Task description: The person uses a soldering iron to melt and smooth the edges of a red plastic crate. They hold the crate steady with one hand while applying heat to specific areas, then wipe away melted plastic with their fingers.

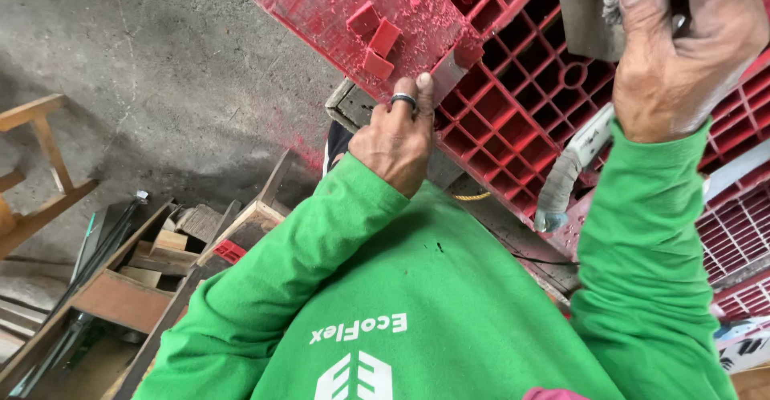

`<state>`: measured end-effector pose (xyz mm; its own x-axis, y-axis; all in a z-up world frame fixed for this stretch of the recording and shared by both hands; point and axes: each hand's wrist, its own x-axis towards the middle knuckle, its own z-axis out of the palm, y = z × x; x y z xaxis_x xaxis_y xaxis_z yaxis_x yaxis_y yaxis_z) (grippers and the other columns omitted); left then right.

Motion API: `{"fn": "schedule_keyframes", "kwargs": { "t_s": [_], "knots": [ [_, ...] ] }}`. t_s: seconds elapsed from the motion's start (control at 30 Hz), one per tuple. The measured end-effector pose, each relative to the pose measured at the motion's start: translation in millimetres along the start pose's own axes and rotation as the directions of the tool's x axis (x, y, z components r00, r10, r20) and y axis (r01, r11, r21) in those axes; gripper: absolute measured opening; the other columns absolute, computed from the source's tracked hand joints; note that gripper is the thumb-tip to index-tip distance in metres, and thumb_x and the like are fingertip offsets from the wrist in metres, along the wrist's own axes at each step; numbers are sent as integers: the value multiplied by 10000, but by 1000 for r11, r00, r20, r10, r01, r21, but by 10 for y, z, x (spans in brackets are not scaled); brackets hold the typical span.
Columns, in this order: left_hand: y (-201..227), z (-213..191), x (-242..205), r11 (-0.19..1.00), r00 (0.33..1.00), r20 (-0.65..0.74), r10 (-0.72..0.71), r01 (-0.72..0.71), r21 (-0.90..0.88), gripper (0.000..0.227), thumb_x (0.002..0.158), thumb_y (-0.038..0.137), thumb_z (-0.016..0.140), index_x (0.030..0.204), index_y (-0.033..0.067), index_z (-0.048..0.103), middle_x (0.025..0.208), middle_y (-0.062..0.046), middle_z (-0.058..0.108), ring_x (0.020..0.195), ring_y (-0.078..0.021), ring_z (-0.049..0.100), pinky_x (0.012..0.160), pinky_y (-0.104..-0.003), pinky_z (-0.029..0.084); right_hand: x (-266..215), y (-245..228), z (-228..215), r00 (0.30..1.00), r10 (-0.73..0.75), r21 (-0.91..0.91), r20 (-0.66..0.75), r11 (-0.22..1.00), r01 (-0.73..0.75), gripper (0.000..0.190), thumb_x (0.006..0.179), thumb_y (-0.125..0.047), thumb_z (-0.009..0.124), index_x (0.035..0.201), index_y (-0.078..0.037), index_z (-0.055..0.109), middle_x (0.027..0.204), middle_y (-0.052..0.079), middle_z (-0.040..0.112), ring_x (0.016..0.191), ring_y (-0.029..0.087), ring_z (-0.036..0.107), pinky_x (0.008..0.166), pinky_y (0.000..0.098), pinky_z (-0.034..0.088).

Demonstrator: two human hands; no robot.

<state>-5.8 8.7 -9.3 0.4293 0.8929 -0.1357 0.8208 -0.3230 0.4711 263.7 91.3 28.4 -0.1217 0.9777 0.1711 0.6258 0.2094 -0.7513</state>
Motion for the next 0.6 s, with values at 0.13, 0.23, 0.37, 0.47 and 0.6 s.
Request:
{"fn": "schedule_keyframes", "kwargs": {
  "t_s": [0.13, 0.23, 0.37, 0.47, 0.6],
  "knots": [
    [-17, -26, 57, 1000, 997, 72, -13, 15, -24, 670, 921, 0, 542, 1542, -109, 313, 1219, -230, 503, 793, -323, 622, 558, -417, 566, -12, -42, 156, 993, -86, 15, 75, 996, 86, 77, 1092, 44, 674, 1157, 6, 656, 1137, 104, 685, 1022, 201, 701, 874, 335, 591],
    [-13, -20, 15, 1000, 996, 89, -16, 17, -10, 681, 911, 10, 541, 1536, -111, 300, 1218, -244, 495, 805, -330, 623, 576, -418, 571, -100, -151, 605, 986, -126, -48, 109, 990, 132, 103, 1030, 45, 734, 1117, 4, 700, 1068, 113, 672, 1027, 228, 691, 896, 362, 583],
    [4, -51, 15, 998, 988, 147, -45, 50, -34, 652, 940, 7, 524, 1540, -130, 307, 1205, -235, 498, 821, -329, 626, 586, -429, 574, -132, -258, 811, 992, -27, -128, 122, 991, 42, 132, 1025, -26, 806, 1138, -6, 740, 1065, 112, 678, 995, 231, 695, 870, 348, 575],
    [36, -81, 16, 994, 995, -14, -94, 93, -58, 586, 1016, 74, 556, 1562, -18, 364, 1249, -170, 512, 913, -332, 635, 678, -459, 577, -208, -169, 498, 1000, 2, -100, 16, 995, -1, 124, 1034, 9, 766, 1152, 16, 728, 1111, 115, 682, 1022, 242, 701, 916, 360, 579],
    [61, -96, -9, 986, 987, 16, -158, 159, -55, 604, 993, 203, 658, 1545, 93, 439, 1227, -148, 533, 921, -322, 629, 650, -485, 560, -330, 214, 53, 990, 6, -297, -140, 954, -47, 158, 1041, -12, 786, 1184, 2, 720, 1128, 126, 680, 1024, 287, 684, 906, 395, 567]
  ]
}}
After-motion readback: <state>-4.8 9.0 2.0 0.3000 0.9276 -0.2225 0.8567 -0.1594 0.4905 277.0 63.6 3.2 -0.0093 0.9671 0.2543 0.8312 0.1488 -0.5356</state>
